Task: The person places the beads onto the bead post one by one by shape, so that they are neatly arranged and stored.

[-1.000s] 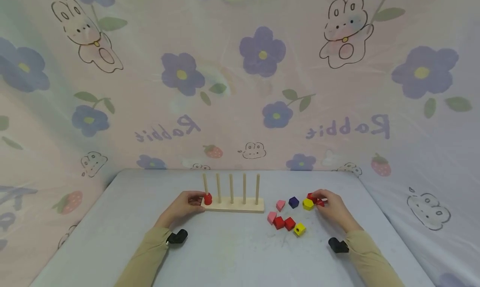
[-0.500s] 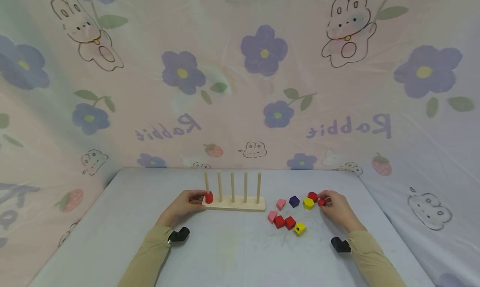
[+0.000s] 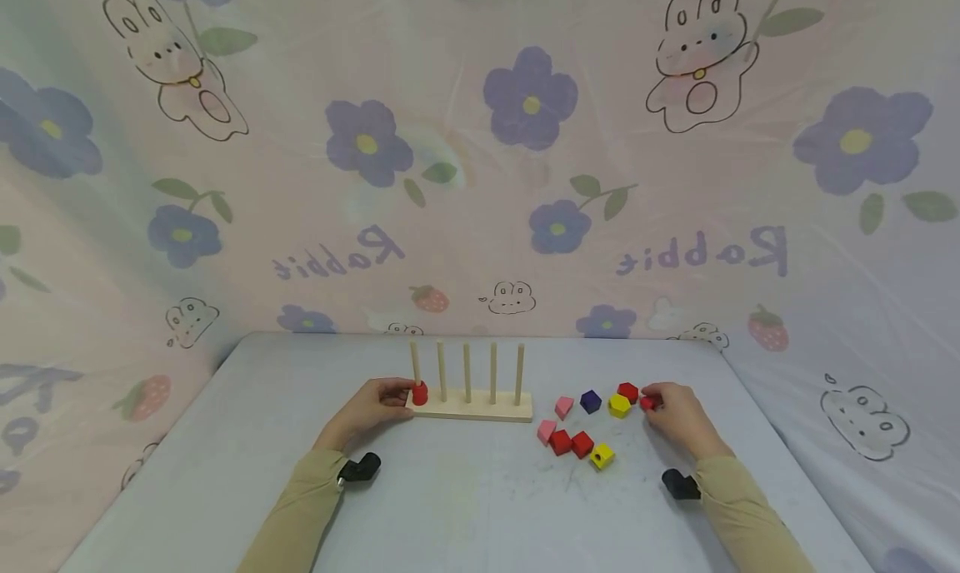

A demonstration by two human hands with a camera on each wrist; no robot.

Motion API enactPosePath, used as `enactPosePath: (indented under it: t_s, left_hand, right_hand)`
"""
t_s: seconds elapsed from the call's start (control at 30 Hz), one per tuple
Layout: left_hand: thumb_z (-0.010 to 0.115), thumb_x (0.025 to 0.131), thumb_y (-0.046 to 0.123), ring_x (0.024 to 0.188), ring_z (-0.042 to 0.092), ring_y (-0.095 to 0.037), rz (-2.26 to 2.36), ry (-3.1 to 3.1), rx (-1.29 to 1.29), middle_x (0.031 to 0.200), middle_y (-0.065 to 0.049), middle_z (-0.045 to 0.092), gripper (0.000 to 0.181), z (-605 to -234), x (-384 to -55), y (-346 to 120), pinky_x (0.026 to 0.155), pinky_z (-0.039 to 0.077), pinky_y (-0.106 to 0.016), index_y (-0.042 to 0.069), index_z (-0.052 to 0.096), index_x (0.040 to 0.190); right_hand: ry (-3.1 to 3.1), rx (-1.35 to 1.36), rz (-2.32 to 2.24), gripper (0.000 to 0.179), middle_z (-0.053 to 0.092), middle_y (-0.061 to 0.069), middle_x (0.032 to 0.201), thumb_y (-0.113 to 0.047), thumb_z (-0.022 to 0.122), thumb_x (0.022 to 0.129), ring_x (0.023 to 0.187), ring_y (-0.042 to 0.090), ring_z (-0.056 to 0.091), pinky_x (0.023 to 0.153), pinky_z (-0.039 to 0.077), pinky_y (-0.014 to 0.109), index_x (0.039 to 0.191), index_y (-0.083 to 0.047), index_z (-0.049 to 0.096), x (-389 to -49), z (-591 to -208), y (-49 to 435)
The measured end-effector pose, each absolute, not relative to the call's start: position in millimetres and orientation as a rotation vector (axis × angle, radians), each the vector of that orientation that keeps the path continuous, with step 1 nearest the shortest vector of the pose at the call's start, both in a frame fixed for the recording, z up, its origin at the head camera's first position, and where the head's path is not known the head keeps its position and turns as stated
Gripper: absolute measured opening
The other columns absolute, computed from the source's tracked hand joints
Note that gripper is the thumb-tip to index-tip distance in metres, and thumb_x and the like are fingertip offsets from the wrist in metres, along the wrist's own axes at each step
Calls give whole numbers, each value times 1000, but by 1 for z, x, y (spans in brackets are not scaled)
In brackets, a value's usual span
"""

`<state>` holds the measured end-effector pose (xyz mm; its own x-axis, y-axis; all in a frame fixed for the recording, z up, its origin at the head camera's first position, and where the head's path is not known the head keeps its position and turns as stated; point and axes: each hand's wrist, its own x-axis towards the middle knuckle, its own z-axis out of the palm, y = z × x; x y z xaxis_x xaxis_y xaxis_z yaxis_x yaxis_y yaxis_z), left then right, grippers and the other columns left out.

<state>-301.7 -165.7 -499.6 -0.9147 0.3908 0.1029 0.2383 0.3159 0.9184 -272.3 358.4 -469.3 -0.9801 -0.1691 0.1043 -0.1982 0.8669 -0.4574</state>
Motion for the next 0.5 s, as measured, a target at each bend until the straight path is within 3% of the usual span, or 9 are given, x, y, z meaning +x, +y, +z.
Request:
enactPosePath:
  t_s: [0.2,0.5]
  left_hand:
    - [77,78,1,95,61,-26,1629,2449,560,107,-14,64,50,-500,-302,-164,82,53,-28,-7,59,124]
    - [76,78,-1,94,61,-27,1630,2457,540,110,-17,63,49,-498,-296,-163,83,53,-32,-8,58,123]
  right_hand:
    - [-2868,347,814,34,63,23,105,2,68,82,88,34,61,77,55,48,114,10,62,-268,-458,357]
    - [-2627,505,943,39,65,20,107,1,71,83,91,34,65,76,56,26,120,5,60,-273,-415,335]
